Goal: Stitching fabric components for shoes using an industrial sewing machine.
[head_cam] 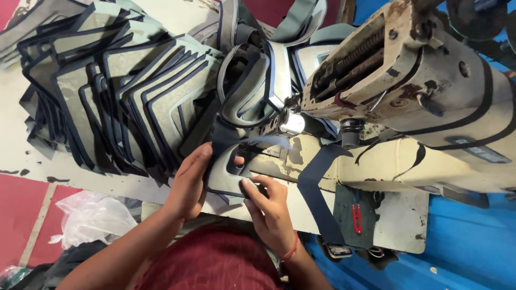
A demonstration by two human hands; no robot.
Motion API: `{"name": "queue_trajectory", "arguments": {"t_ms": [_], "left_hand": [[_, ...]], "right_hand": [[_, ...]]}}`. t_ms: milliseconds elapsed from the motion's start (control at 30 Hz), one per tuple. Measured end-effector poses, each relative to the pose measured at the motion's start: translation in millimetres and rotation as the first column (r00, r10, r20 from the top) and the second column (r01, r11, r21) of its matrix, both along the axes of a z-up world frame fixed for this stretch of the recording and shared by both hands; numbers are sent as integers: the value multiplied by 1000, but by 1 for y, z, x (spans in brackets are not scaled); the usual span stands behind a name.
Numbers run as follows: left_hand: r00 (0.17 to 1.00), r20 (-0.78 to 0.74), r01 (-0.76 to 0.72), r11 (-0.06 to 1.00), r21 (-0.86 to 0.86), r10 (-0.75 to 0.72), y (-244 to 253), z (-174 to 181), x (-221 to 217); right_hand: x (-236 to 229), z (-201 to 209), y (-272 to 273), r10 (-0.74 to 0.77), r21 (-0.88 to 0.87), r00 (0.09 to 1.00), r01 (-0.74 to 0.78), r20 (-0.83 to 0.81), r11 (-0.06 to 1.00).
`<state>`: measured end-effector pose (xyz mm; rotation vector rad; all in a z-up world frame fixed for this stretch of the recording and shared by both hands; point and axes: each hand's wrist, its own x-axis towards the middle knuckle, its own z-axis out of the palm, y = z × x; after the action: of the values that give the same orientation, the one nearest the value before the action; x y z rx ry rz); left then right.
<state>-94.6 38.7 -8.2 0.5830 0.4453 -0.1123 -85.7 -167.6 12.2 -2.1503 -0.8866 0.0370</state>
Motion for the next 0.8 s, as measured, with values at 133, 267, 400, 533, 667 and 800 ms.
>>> {"name": "queue_trajectory", "arguments": {"t_ms": [133,267,400,533,667,800], "left_hand": [[999,40,9,999,42,-10,0,4,-5],[985,150,43,970,237,-80,1,3,-6],[982,173,21,949,314,-79,1,5,-8],[978,191,19,948,318,-83,-3,2,-9],[977,196,13,946,324,-80,-7,0,-10],[981,191,-8,970,243,-40,-14,-15,-15]], "right_hand": [[0,5,1,-103,-10,990,104,91,995],[2,4,1,-128,-29,981,133,149,991],[-3,-3,3,-134,-22,983,138,123,990],[-4,-3,5,-156,-5,982,157,109,988],[14,8,15,-92,122,994,100,-63,987],[48,-26,2,104,238,926,-17,-362,971]]}}
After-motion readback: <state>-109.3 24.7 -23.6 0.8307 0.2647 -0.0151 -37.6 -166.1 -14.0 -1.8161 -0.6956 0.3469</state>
